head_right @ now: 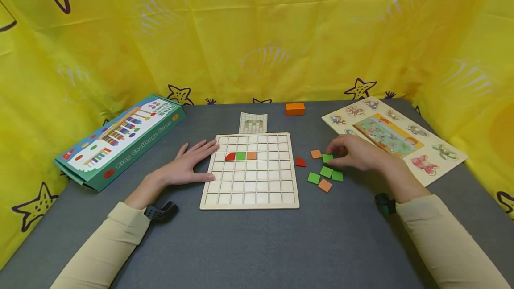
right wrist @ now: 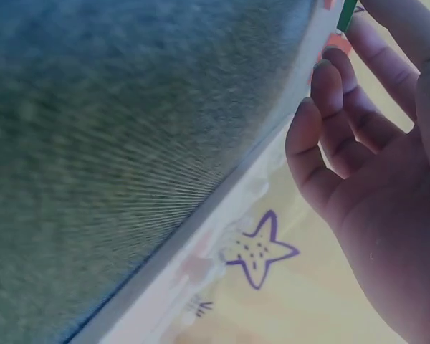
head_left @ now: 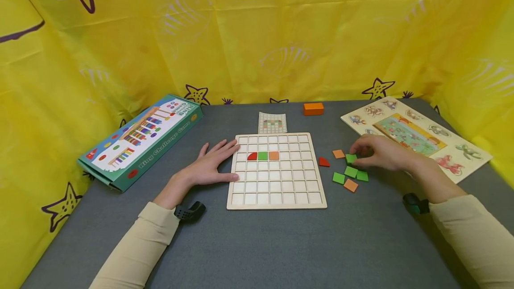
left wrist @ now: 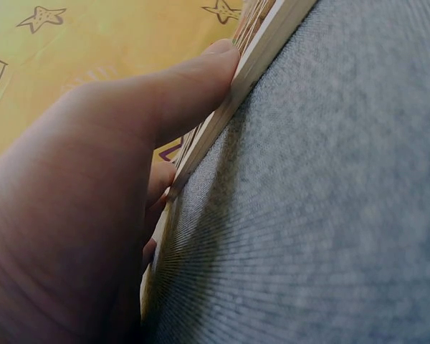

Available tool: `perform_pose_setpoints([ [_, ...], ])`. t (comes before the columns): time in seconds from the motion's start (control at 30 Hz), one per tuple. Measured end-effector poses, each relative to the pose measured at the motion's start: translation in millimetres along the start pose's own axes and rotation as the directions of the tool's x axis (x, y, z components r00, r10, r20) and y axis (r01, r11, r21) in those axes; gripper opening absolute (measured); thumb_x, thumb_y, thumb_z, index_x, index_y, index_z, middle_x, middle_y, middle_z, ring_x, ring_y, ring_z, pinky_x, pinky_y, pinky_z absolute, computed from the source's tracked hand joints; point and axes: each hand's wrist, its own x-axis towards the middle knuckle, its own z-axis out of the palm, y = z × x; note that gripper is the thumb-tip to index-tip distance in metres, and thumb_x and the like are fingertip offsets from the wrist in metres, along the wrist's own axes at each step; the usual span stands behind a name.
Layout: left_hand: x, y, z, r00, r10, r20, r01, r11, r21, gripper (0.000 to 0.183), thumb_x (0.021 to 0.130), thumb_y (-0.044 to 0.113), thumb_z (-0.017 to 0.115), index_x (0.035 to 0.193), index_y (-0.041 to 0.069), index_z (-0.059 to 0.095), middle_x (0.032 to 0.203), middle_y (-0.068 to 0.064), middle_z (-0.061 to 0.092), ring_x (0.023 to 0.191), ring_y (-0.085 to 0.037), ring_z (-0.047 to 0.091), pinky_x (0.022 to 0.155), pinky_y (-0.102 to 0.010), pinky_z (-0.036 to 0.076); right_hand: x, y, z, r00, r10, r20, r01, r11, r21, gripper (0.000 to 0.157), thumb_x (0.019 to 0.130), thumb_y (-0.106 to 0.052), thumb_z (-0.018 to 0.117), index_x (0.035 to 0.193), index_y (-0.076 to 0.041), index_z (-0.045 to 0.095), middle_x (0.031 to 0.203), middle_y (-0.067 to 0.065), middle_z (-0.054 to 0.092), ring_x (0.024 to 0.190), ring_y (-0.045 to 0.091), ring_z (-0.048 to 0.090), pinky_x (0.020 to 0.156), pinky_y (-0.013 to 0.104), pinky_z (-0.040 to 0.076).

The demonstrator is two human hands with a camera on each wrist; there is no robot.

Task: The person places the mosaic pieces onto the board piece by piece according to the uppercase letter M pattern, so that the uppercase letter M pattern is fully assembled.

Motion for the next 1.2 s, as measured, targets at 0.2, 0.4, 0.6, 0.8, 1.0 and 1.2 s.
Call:
perform_pose_setpoints([
  [0.2, -0.6, 1.2, -0.3, 1.0, -0.002, 0.0, 0.002, 1.0, -0.004, 0.097, 0.089, 0.065, 0.064, 0.163, 0.019, 0.022, 0.168, -0.001, 0.013, 0.153, -0.032, 0.005, 0.112, -0.066, -0.009, 5.8, -8.3, -1.6, 0.999, -0.024, -0.036, 0.024, 1.0, -0.013, 0.017, 0.088, -0.02, 0.081, 0.102, -0.014, 0.073, 0.098, -0.005, 0.065, 0.087, 0.015, 0.057, 0.077, 0.037, 0.051],
  [0.4, -0.2, 0.2, 0.2, 1.0, 0.004, -0.004, -0.004, 1.0, -0.005, 0.096, 0.089, 0.064, 0.064, 0.163, 0.019, 0.022, 0.169, -0.002, 0.013, 0.153, -0.032, 0.005, 0.112, -0.067, -0.009, 16.7, -15.9, 2.6, 0.997, -0.05, -0.053, 0.049, 0.999, -0.015, 0.016, 0.088, -0.018, 0.082, 0.101, -0.013, 0.073, 0.096, -0.004, 0.065, 0.084, 0.015, 0.057, 0.075, 0.036, 0.05],
  [0.6, -0.6, 1.3, 0.2, 1.0, 0.007, -0.004, -0.007, 1.0, -0.007, 0.096, 0.089, 0.064, 0.065, 0.163, 0.019, 0.022, 0.169, 0.0, 0.013, 0.153, -0.03, 0.005, 0.112, -0.065, -0.009, 29.2, -25.2, 7.1, 0.996, -0.062, -0.07, 0.062, 0.998, -0.007, 0.017, 0.088, -0.018, 0.082, 0.101, -0.012, 0.074, 0.096, -0.002, 0.064, 0.085, 0.018, 0.059, 0.076, 0.037, 0.051],
  [0.8, -1.0, 1.7, 0.3, 1.0, 0.006, -0.002, -0.006, 1.0, -0.006, 0.096, 0.089, 0.064, 0.065, 0.163, 0.02, 0.022, 0.168, 0.001, 0.013, 0.154, -0.03, 0.004, 0.112, -0.065, -0.01, 42.7, -36.7, 9.8, 0.998, -0.041, -0.041, 0.043, 0.999, 0.031, 0.019, 0.09, -0.022, 0.08, 0.104, -0.011, 0.074, 0.101, 0.0, 0.064, 0.091, 0.02, 0.061, 0.081, 0.044, 0.052],
  [1.0, -0.6, 1.1, 0.6, 1.0, 0.004, -0.002, -0.004, 1.0, -0.003, 0.096, 0.089, 0.064, 0.065, 0.163, 0.021, 0.022, 0.168, 0.001, 0.012, 0.154, -0.029, 0.004, 0.112, -0.065, -0.01, 56.3, -47.7, 14.2, 1.0, -0.02, -0.018, 0.021, 0.998, 0.057, 0.019, 0.09, -0.02, 0.079, 0.105, -0.009, 0.074, 0.103, 0.003, 0.062, 0.093, 0.024, 0.058, 0.078, 0.043, 0.052],
  [1.2, -0.9, 1.5, 0.3, 1.0, 0.0, -0.002, 0.0, 1.0, -0.001, 0.097, 0.089, 0.065, 0.064, 0.163, 0.02, 0.021, 0.169, 0.001, 0.012, 0.153, -0.031, 0.004, 0.112, -0.065, -0.01, 70.9, -57.5, 22.4, 0.998, -0.056, -0.022, 0.057, 0.997, 0.044, 0.02, 0.089, -0.016, 0.081, 0.105, -0.008, 0.073, 0.103, 0.005, 0.062, 0.093, 0.025, 0.059, 0.082, 0.044, 0.051],
])
